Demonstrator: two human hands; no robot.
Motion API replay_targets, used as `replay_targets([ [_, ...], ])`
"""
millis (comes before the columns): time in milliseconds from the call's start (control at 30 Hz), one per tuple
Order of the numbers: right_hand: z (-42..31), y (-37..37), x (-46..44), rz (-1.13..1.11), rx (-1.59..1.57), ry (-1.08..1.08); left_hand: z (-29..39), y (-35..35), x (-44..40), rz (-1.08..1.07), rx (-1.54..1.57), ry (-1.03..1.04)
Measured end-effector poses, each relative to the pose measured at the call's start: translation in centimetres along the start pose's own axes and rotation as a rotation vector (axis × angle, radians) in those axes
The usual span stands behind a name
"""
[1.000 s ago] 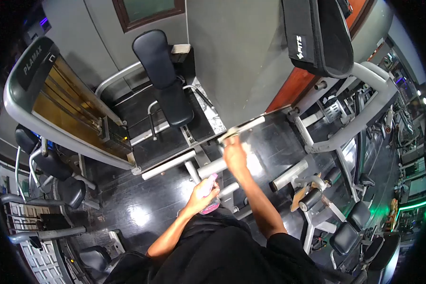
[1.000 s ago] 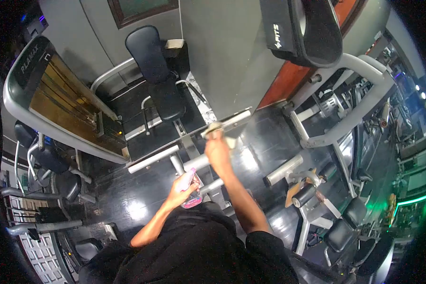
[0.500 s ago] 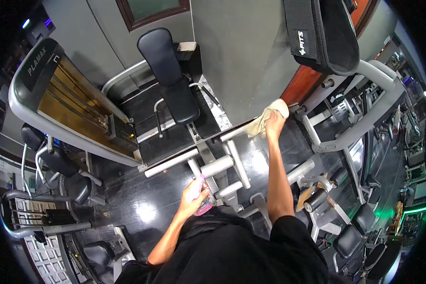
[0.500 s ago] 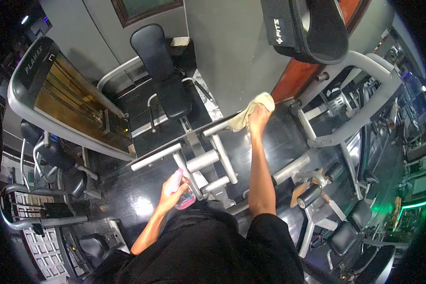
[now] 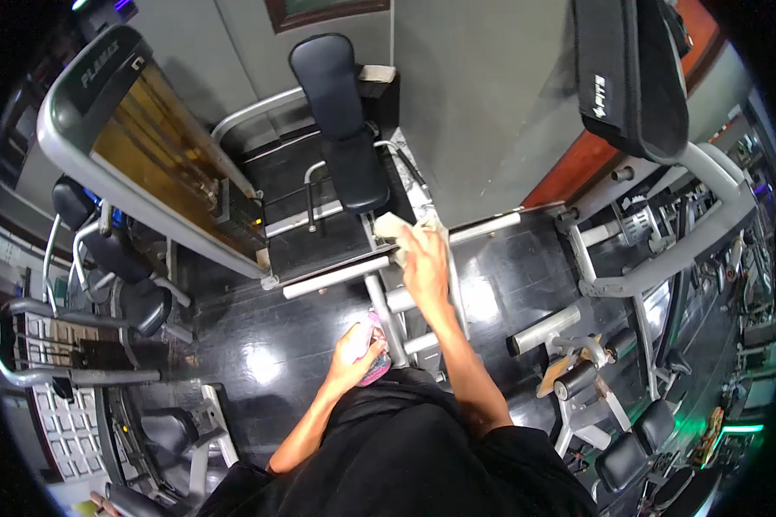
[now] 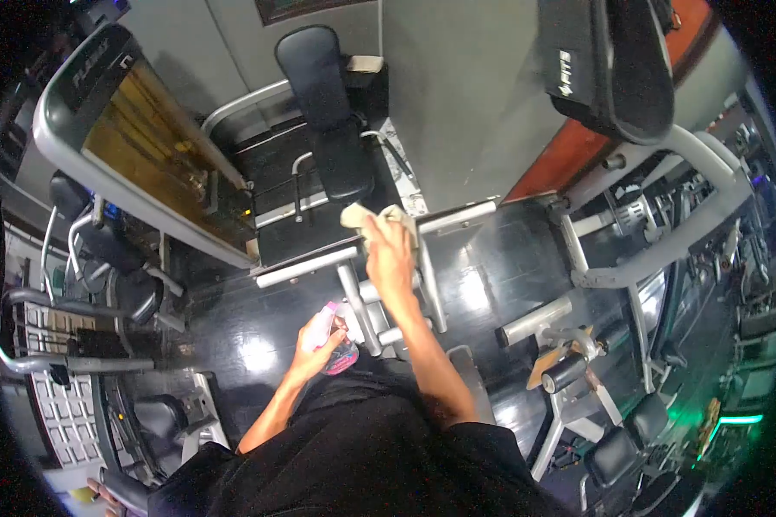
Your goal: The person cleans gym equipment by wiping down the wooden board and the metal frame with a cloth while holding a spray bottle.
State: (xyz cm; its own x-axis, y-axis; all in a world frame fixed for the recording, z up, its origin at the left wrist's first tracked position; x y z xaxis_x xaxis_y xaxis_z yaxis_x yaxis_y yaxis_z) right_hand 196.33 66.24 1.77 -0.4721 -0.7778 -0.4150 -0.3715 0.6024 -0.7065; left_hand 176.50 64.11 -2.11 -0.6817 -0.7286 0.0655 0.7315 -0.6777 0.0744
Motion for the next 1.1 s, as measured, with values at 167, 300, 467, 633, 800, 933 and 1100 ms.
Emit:
replay_targets([
  [167,-8.3,4.4,1.5,-0.203,-0.010,-0.184,-0.3,-4.8,3.0,0.228,0.057,0.078],
  [300,-15.6,11.2,4.8,-0.415,-0.093,-0.472,-0.3,-9.0,5.3,0.388,0.114,0.136],
  [467,-19.9,16.8,5.6,-0.335,0.044,-0.534,-0.2,-14.6,9.2,0.528,0.094,0.133],
  [633,-19.5,15.8,5.0,-0.322,0.078,-0.533,-0.7,-19.2,11.9,0.612,0.086,0.130],
  [800,-14.6,9.0,0.8,-0.062,0.044,-0.135,-0.5,-21.7,11.4,0.550,0.088,0.121],
  [933,-7.8,4.2,-1.1,0.021,0.105,0.237,-0.2,-22.3,10.1,0.456,0.089,0.103],
  [1100,-7.5,2.7,0.3,0.343,0.165,0.164,0.9,-22.8,9.4,0.344,0.077,0.107],
])
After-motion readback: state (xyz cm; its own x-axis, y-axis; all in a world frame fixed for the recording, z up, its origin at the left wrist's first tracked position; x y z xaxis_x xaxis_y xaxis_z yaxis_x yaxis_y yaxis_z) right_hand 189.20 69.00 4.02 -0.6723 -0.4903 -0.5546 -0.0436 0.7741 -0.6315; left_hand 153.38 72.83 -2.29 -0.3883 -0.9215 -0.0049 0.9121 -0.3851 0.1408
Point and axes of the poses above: each hand's wrist, its own x-axis away from the middle knuckle, its own y-axis out of the palm, z = x × y, the point moved 9 cm from there along -x, towards the middle knuckle, and after that the axes turned 2 degrees about -z, right-handed, at the moved point
